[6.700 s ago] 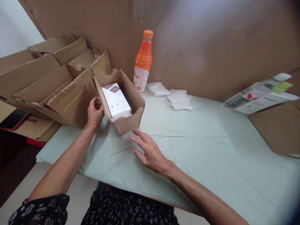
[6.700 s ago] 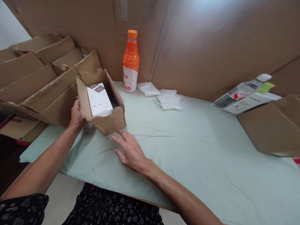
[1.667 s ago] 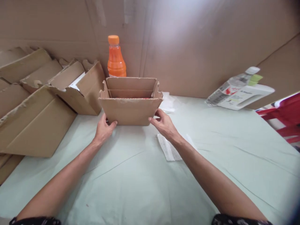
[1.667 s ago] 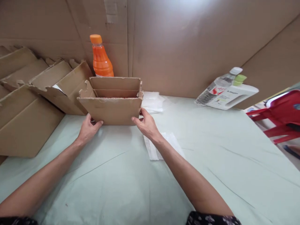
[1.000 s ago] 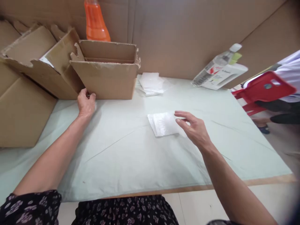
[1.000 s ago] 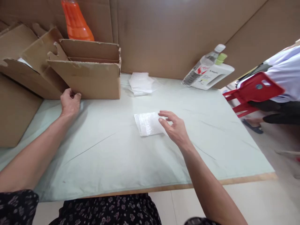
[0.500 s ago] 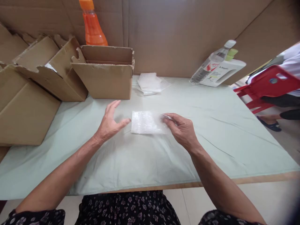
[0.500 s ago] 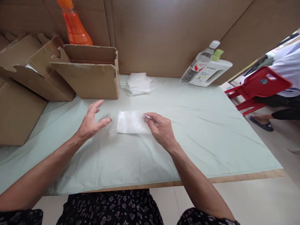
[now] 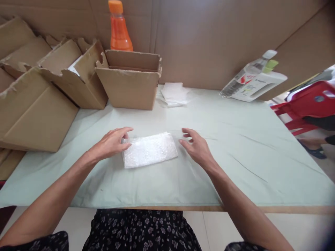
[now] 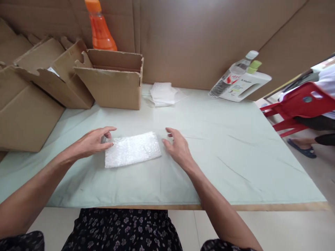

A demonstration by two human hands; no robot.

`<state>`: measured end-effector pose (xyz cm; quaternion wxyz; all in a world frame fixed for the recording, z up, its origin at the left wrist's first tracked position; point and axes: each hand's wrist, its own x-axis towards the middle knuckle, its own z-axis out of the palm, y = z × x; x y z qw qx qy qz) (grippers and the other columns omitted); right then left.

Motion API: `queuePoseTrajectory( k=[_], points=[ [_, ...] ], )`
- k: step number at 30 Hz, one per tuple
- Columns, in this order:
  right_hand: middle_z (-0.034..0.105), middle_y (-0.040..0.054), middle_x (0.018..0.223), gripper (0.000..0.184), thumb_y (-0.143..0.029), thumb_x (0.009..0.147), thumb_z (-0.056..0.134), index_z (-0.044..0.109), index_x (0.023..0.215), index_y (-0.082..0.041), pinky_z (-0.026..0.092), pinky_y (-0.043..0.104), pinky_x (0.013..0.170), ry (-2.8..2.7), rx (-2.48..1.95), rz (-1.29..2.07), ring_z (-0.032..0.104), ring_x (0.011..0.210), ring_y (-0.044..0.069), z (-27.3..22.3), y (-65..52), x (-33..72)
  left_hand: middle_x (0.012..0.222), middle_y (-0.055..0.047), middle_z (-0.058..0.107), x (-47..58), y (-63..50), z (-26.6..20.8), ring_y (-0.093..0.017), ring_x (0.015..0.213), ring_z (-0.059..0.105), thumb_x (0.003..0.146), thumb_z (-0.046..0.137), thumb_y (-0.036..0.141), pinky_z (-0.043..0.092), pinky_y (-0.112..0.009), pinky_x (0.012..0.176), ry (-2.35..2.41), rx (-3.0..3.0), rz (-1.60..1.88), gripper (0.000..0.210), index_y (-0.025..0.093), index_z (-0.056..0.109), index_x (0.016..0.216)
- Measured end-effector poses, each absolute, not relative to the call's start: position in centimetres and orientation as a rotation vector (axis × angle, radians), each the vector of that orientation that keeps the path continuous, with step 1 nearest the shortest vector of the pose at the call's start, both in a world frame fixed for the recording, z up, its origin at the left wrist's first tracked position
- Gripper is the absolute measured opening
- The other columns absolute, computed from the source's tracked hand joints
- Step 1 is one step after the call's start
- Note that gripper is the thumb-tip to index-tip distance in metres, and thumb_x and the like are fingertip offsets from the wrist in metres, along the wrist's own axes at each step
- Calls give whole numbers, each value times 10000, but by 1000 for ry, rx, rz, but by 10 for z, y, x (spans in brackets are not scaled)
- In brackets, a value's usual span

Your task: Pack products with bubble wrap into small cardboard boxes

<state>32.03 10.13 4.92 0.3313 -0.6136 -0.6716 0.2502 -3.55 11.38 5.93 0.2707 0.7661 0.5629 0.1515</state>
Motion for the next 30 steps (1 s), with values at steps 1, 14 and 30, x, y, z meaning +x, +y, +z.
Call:
queuePoseTrajectory(
  k=[1, 14, 30],
  points=[
    [704, 140, 1259, 411, -345, 861, 640, 670, 1245, -199, 593, 479, 825, -1794, -1633, 521, 697, 1046, 299, 45, 100, 320, 1003, -57, 732, -41, 110, 57, -256, 840, 673, 795, 642, 360, 551, -411, 816, 1575, 2125, 426, 534, 234, 646, 1314],
    [566, 132, 1519, 402, -345, 1026, 481, 633, 1380, -230, 420, 555, 1112, -2547, -1318, 274, 506, 1417, 335, 3, 98, 284, 1558, -138, 518, -11, 47, -6, -322, 1468, 442, 1011, 490, 314, 341, -547, 1215, 1406, 2552, 518, 445, 224, 550, 1443],
    [765, 47, 898, 197, -376, 933, 549, 676, 846, -254, 486, 457, 905, -1917, -1489, 518, 687, 862, 250, 23, 104, 292, 800, -16, 715, -11, 45, 31, -229, 813, 664, 864, 584, 347, 480, -440, 848, 1804, 1897, 765, 140, 246, 618, 773]
  ],
)
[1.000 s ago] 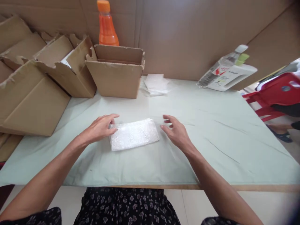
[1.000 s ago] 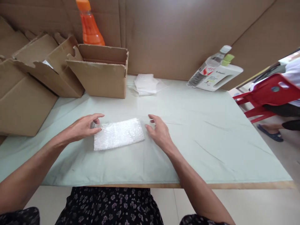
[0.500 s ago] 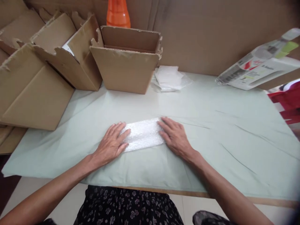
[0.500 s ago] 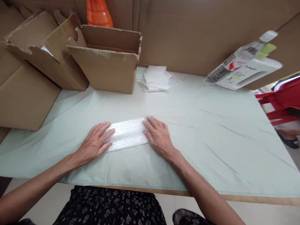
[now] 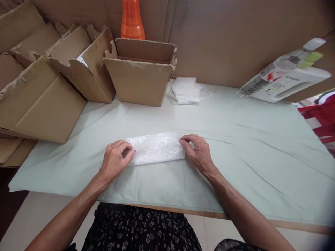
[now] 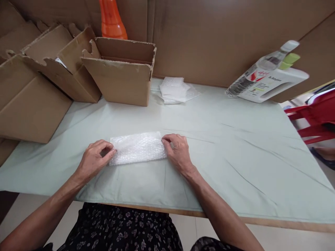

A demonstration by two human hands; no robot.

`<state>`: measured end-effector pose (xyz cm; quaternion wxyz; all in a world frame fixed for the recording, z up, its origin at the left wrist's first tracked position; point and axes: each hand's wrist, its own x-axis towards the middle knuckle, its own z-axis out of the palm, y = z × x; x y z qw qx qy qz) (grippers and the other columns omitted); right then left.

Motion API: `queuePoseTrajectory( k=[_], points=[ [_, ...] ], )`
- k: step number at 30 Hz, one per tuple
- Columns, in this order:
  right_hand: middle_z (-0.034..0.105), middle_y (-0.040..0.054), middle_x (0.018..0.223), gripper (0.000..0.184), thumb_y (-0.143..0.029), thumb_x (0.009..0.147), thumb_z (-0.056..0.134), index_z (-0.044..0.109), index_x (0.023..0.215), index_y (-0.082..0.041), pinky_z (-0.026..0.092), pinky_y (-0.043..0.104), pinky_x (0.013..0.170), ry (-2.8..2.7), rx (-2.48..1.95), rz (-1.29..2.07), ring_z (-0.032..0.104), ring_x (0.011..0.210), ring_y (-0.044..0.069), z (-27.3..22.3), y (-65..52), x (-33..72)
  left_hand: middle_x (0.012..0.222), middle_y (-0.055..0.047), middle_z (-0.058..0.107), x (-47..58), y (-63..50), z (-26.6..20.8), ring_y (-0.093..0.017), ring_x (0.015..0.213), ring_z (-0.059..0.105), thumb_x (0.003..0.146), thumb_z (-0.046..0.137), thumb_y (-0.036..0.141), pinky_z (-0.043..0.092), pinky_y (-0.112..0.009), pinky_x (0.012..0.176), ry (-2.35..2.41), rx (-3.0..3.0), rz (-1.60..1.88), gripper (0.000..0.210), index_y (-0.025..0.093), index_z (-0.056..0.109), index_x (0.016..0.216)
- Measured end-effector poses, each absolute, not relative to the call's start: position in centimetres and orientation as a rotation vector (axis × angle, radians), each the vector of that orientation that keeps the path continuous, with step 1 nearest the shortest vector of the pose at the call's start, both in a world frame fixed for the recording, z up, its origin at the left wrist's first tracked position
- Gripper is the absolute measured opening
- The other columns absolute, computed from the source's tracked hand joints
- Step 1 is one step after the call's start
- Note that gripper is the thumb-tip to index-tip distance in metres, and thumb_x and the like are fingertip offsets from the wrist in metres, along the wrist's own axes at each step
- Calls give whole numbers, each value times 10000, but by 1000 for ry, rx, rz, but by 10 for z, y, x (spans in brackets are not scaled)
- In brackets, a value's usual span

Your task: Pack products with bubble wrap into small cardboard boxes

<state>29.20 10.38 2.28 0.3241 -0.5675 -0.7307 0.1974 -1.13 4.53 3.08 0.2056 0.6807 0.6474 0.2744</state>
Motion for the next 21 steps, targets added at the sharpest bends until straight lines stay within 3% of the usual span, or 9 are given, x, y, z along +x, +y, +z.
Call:
queuePoseTrajectory(
  k=[4, 7, 11, 16, 18, 20, 21],
  points=[
    [740, 39, 863, 246, -488, 956, 584, 590, 901, -248, 562, 391, 777, -1598, -1379, 879, 707, 818, 225, 46, 83, 298, 993, -53, 754, -15, 31, 51, -243, 985, 710, 869, 620, 373, 561, -414, 898, 1628, 1714, 1045, 136, 243, 630, 830],
    [672, -1, 718, 264, -500, 935, 668, 589, 920, -248, 556, 320, 623, -1441, -1253, 1115, 659, 638, 175, 80, 64, 298, 905, -39, 758, -22, 14, 80, -227, 834, 740, 872, 680, 390, 617, -366, 735, 1485, 1506, 1106, 144, 253, 646, 901],
    [616, -21, 718, 213, -441, 901, 727, 624, 931, -258, 504, 271, 530, -1401, -1195, 1073, 571, 570, 129, 109, 70, 287, 832, -12, 741, -26, 24, 104, -201, 729, 721, 857, 731, 408, 602, -326, 637, 1533, 1419, 1202, 198, 255, 643, 949],
    [574, -25, 649, 167, -394, 911, 600, 592, 894, -228, 497, 316, 604, -1588, -1354, 877, 536, 579, 145, 62, 133, 272, 810, -17, 700, -26, 89, 57, -200, 766, 691, 839, 657, 358, 586, -353, 752, 1697, 1513, 1113, 150, 221, 622, 887],
    [671, 28, 779, 225, -398, 919, 546, 609, 1017, -206, 530, 384, 716, -1716, -1465, 764, 608, 682, 188, 37, 152, 274, 984, -67, 726, -30, 103, 35, -256, 955, 698, 823, 658, 332, 571, -441, 921, 1794, 1621, 1048, 230, 213, 641, 1019],
    [728, 124, 1101, 378, -414, 946, 510, 583, 1238, -186, 527, 482, 879, -1859, -1514, 577, 679, 916, 259, 24, 156, 278, 1226, -124, 690, -32, 102, 25, -314, 1186, 635, 851, 660, 330, 503, -521, 1057, 1881, 1821, 1037, 427, 211, 599, 1257],
    [687, 158, 1275, 448, -425, 964, 502, 544, 1343, -190, 502, 521, 958, -1938, -1494, 463, 670, 1068, 295, 23, 153, 279, 1336, -142, 644, -31, 97, 25, -331, 1283, 583, 880, 650, 331, 465, -542, 1104, 1886, 1959, 1054, 505, 217, 547, 1361]
  ],
)
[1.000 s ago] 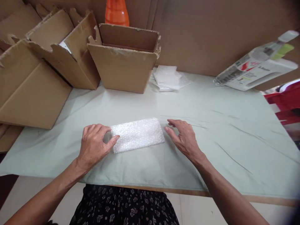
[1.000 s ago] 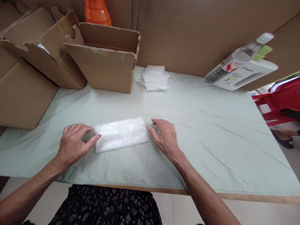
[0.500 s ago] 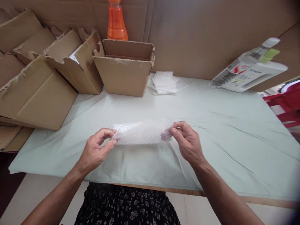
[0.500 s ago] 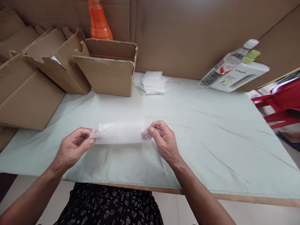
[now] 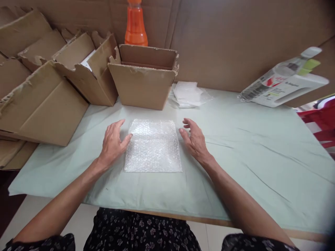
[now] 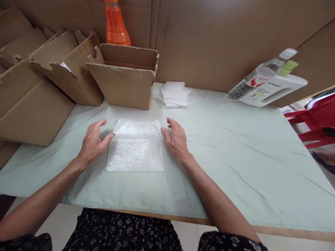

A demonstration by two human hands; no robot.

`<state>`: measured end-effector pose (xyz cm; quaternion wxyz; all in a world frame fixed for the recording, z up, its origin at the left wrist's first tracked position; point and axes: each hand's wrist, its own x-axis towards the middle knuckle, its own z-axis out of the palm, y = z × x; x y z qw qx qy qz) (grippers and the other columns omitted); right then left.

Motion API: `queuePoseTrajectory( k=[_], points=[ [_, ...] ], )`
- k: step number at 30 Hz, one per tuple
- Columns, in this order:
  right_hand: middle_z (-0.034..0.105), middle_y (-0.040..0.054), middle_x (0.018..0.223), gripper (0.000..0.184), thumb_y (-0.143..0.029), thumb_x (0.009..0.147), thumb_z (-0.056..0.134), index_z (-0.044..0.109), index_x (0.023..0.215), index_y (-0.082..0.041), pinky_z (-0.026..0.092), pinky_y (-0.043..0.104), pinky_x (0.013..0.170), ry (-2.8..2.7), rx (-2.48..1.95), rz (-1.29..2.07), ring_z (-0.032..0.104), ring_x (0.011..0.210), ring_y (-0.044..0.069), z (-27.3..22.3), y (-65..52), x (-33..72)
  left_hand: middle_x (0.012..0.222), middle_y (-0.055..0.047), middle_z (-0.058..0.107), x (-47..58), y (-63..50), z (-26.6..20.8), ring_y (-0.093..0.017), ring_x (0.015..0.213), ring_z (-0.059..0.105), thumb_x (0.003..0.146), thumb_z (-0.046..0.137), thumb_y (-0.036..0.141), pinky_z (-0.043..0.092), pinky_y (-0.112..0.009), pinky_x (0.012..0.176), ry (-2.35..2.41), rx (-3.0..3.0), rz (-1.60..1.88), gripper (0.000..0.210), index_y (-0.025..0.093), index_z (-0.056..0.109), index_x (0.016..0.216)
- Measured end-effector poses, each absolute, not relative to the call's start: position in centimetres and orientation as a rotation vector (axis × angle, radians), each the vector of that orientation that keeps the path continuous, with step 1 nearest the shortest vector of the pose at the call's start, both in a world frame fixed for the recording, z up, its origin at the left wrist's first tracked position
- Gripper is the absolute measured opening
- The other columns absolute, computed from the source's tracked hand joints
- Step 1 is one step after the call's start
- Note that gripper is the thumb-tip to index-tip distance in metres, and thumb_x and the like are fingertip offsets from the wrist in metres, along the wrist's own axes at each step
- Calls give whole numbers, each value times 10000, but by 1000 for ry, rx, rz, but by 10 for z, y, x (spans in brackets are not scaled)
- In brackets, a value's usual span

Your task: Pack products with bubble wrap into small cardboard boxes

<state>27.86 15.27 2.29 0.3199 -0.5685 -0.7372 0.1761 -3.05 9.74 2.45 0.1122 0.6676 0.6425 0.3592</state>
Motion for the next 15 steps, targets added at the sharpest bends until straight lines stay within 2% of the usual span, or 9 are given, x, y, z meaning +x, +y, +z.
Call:
queuePoseTrajectory(
  k=[2, 5, 9, 12, 15],
  points=[
    [554, 174, 1502, 522, -432, 995, 501, 477, 1468, -210, 445, 549, 1065, -2128, -1369, 264, 569, 1310, 333, 26, 141, 273, 1495, -150, 541, -23, 84, 28, -338, 1421, 477, 937, 614, 313, 402, -544, 1170, 1777, 2280, 1056, 571, 242, 457, 1482],
    [470, 171, 1590, 521, -372, 1019, 512, 477, 1507, -195, 443, 511, 1091, -2489, -1100, 164, 478, 1427, 326, 29, 125, 253, 1602, -135, 452, -5, 71, 27, -322, 1518, 371, 969, 584, 270, 335, -513, 1229, 1471, 2656, 815, 585, 246, 420, 1530],
    [520, 158, 1557, 469, -356, 1027, 521, 558, 1456, -169, 456, 506, 1085, -2773, -988, 126, 502, 1420, 326, 12, 128, 253, 1611, -144, 459, 1, 73, 3, -310, 1517, 382, 989, 561, 361, 305, -491, 1251, 1306, 2744, 405, 587, 157, 439, 1526],
    [563, 145, 1521, 430, -314, 1044, 484, 574, 1440, -173, 449, 527, 1084, -2717, -1100, -10, 540, 1389, 322, 3, 133, 291, 1669, -123, 371, -8, 77, -8, -296, 1564, 303, 999, 542, 365, 269, -497, 1275, 1276, 2693, 354, 612, 184, 394, 1564],
    [623, 144, 1455, 416, -160, 1010, 449, 601, 1398, -174, 480, 485, 1029, -2665, -1094, -90, 576, 1356, 295, 10, 122, 332, 1693, -129, 314, -16, 77, -7, -313, 1586, 249, 1004, 541, 403, 300, -534, 1261, 1230, 2616, 413, 616, 215, 392, 1571]
  ],
)
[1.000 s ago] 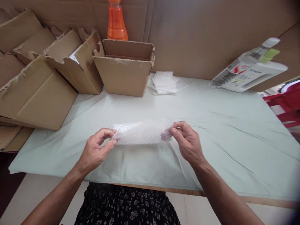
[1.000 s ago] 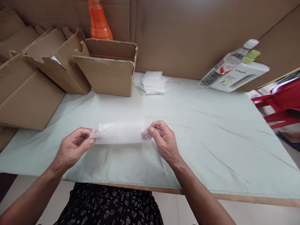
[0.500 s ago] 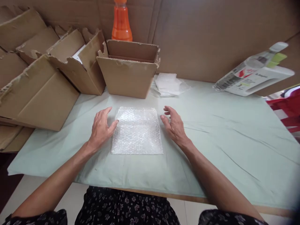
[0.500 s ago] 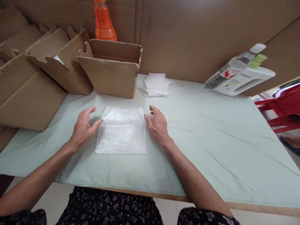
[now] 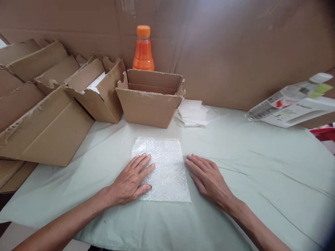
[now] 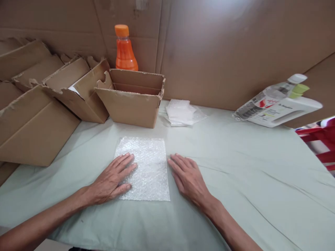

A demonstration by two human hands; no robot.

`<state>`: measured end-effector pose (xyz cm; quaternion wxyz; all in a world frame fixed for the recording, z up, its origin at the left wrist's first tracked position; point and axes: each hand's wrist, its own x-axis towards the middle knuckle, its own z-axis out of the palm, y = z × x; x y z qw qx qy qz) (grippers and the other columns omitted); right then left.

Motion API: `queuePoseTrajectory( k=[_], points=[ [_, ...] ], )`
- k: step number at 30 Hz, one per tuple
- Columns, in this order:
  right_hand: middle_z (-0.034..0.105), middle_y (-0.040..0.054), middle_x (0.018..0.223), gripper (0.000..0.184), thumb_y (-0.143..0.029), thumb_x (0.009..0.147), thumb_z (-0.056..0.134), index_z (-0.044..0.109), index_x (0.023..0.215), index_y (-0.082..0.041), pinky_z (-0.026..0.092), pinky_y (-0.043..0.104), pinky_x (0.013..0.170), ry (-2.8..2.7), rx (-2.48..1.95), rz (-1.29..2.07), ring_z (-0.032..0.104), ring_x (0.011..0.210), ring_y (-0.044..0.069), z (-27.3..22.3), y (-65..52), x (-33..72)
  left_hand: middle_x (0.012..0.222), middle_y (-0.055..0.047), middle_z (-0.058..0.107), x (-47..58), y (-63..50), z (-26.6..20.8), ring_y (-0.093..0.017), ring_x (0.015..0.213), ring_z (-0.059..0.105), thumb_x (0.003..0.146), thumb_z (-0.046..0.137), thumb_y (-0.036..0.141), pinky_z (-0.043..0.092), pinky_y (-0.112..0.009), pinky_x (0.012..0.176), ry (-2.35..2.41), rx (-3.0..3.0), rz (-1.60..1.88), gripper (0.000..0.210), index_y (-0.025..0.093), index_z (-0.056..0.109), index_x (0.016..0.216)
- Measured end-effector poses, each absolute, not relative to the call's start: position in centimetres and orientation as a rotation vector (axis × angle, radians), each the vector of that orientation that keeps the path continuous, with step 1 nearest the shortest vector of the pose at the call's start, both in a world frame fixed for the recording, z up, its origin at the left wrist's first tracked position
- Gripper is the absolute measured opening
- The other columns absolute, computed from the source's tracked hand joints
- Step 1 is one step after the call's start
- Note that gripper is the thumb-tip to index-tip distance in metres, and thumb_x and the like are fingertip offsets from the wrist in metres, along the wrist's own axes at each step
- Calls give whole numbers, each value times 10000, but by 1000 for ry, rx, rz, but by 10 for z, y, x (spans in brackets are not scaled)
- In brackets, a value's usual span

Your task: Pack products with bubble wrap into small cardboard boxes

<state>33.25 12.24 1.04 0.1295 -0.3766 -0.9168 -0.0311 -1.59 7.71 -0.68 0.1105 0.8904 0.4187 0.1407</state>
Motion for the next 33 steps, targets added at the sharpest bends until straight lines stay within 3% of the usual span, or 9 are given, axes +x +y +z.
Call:
queuePoseTrajectory(
  k=[4, 8, 11, 14, 16, 20, 23, 26, 33],
  points=[
    [614, 103, 1476, 516, -25, 923, 444, 639, 1352, -236, 494, 454, 1000, -2796, -856, -8, 556, 1388, 276, 23, 100, 341, 1659, -162, 374, -18, 78, -2, -347, 1575, 266, 988, 572, 460, 355, -574, 1227, 1190, 2503, 549, 593, 185, 487, 1506],
    [708, 104, 1337, 269, -110, 989, 487, 719, 1087, -206, 522, 446, 968, -2705, -791, 180, 618, 1318, 286, 18, 102, 310, 1593, -177, 472, -23, 75, 7, -365, 1544, 339, 920, 640, 592, 278, -631, 1253, 1105, 2432, 544, 741, 184, 471, 1515],
    [766, 99, 1157, 232, -211, 1026, 465, 691, 1077, -206, 548, 397, 923, -2409, -995, 529, 706, 1126, 238, 13, 106, 295, 1581, -173, 491, -33, 60, 16, -370, 1509, 399, 820, 713, 679, 230, -641, 1269, 1065, 2400, 498, 970, 195, 359, 1583],
    [745, 49, 929, 237, -355, 1013, 479, 667, 1057, -217, 553, 332, 776, -2062, -1266, 943, 692, 833, 188, 19, 105, 291, 1464, -153, 614, -38, 45, 26, -319, 1381, 556, 920, 651, 527, 381, -553, 1207, 1230, 2314, 633, 700, 188, 473, 1506],
    [702, 30, 849, 266, -439, 973, 524, 657, 1019, -213, 533, 309, 707, -1853, -1350, 1184, 643, 749, 173, 27, 103, 290, 1258, -109, 733, -36, 44, 32, -241, 1153, 688, 978, 555, 389, 547, -396, 1005, 1439, 2121, 757, 440, 185, 600, 1365],
    [665, 28, 847, 433, -531, 909, 606, 618, 1182, -195, 523, 308, 703, -1560, -1405, 1460, 596, 731, 162, 38, 102, 286, 803, -2, 710, -26, 58, 41, -157, 687, 637, 915, 528, 344, 507, -271, 647, 1714, 1789, 715, 324, 175, 679, 1147],
    [565, -23, 743, 527, -498, 865, 661, 577, 1285, -192, 479, 296, 674, -1579, -1416, 1438, 538, 682, 147, 35, 103, 282, 671, 33, 604, -23, 67, 40, -155, 588, 541, 859, 523, 353, 456, -286, 616, 1814, 1761, 588, 385, 167, 666, 1164],
    [487, -51, 690, 507, -436, 861, 634, 578, 1298, -185, 445, 291, 660, -1683, -1456, 1279, 500, 642, 136, 27, 106, 275, 717, 10, 615, -24, 67, 34, -178, 626, 558, 844, 530, 379, 467, -311, 653, 1886, 1771, 527, 495, 148, 624, 1271],
    [696, 41, 911, 533, -368, 864, 601, 575, 1368, -197, 493, 355, 750, -2089, -1702, 713, 624, 770, 202, 19, 121, 269, 923, -70, 677, -28, 69, 26, -264, 868, 654, 880, 541, 346, 521, -378, 812, 2021, 1938, 387, 575, 159, 527, 1424]
  ],
)
